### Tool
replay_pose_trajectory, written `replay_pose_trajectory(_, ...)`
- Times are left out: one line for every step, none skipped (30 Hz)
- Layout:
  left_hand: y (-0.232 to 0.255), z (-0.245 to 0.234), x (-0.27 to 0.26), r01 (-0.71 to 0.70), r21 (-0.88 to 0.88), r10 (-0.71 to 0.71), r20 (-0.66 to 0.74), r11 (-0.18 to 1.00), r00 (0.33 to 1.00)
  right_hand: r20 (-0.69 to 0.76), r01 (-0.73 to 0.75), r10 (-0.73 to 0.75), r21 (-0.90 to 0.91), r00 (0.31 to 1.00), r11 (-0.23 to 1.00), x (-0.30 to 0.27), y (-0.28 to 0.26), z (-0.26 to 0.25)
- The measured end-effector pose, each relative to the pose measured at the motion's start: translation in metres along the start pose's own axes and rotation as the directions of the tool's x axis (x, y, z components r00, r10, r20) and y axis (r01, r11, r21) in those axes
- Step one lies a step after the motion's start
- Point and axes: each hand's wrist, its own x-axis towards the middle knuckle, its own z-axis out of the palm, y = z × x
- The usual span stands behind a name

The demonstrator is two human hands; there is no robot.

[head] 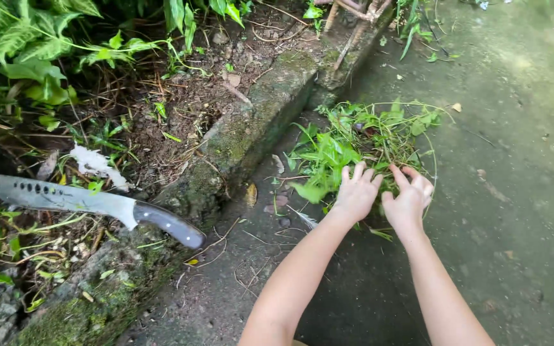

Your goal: Clear out weeds and unwanted plants from a garden bed using a machete.

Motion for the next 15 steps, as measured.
replay_pose_trajectory(-0.002,-0.013,0.000,0.003,0.004,-0.003,-0.001,1.000,1.000,0.001,0.004,-0.004,0.004,1.000,1.000,0.000,-0.002,0.001)
replay_pose_trajectory(-0.006,-0.026,-0.004,0.036,0.040,-0.037,0.040,0.999,0.999,-0.009,0.007,-0.007,0.028,1.000,1.000,-0.001,-0.007,0.006)
replay_pose_trajectory(-0.011,-0.041,-0.009,0.067,0.077,-0.073,0.080,0.995,0.994,-0.020,0.011,-0.010,0.052,1.000,0.999,-0.003,-0.014,0.010)
replay_pose_trajectory(-0.023,-0.054,-0.012,0.088,0.093,-0.095,0.075,0.992,0.993,-0.010,0.029,-0.029,0.070,1.000,0.997,-0.001,-0.028,0.015)
replay_pose_trajectory(-0.034,-0.067,-0.016,0.130,0.145,-0.141,0.069,0.981,0.988,-0.035,0.057,-0.054,0.110,0.998,0.992,0.000,-0.043,0.020)
replay_pose_trajectory(-0.046,-0.082,-0.023,0.179,0.198,-0.194,0.059,0.964,0.979,-0.056,0.091,-0.083,0.154,0.995,0.984,0.000,-0.059,0.025)
replay_pose_trajectory(-0.060,-0.101,-0.035,0.209,0.215,-0.224,0.051,0.954,0.973,-0.043,0.113,-0.107,0.174,0.993,0.978,-0.002,-0.083,0.028)
replay_pose_trajectory(-0.075,-0.122,-0.046,0.251,0.216,-0.253,-0.018,0.944,0.967,-0.080,0.187,-0.174,0.218,0.982,0.958,-0.002,-0.108,0.032)
replay_pose_trajectory(-0.088,-0.144,-0.058,0.291,0.216,-0.279,-0.086,0.932,0.956,-0.120,0.259,-0.236,0.260,0.964,0.930,-0.004,-0.134,0.034)
replay_pose_trajectory(-0.102,-0.169,-0.072,0.323,0.238,-0.307,-0.101,0.916,0.946,-0.114,0.284,-0.262,0.288,0.958,0.915,-0.008,-0.166,0.038)
replay_pose_trajectory(-0.114,-0.195,-0.087,0.370,0.230,-0.336,-0.173,0.900,0.926,-0.043,0.294,-0.301,0.382,0.953,0.876,-0.014,-0.197,0.041)
replay_pose_trajectory(-0.123,-0.219,-0.103,0.416,0.215,-0.365,-0.241,0.883,0.899,0.032,0.291,-0.345,0.470,0.938,0.834,-0.023,-0.226,0.041)
replay_pose_trajectory(-0.137,-0.235,-0.124,0.448,0.230,-0.391,-0.254,0.864,0.885,0.042,0.306,-0.374,0.492,0.927,0.815,-0.032,-0.252,0.051)
replay_pose_trajectory(-0.151,-0.251,-0.144,0.492,0.237,-0.405,-0.336,0.838,0.850,0.171,0.242,-0.402,0.573,0.899,0.783,-0.041,-0.277,0.062)
replay_pose_trajectory(-0.164,-0.266,-0.164,0.535,0.241,-0.412,-0.417,0.810,0.810,0.294,0.167,-0.438,0.638,0.849,0.752,-0.051,-0.302,0.072)
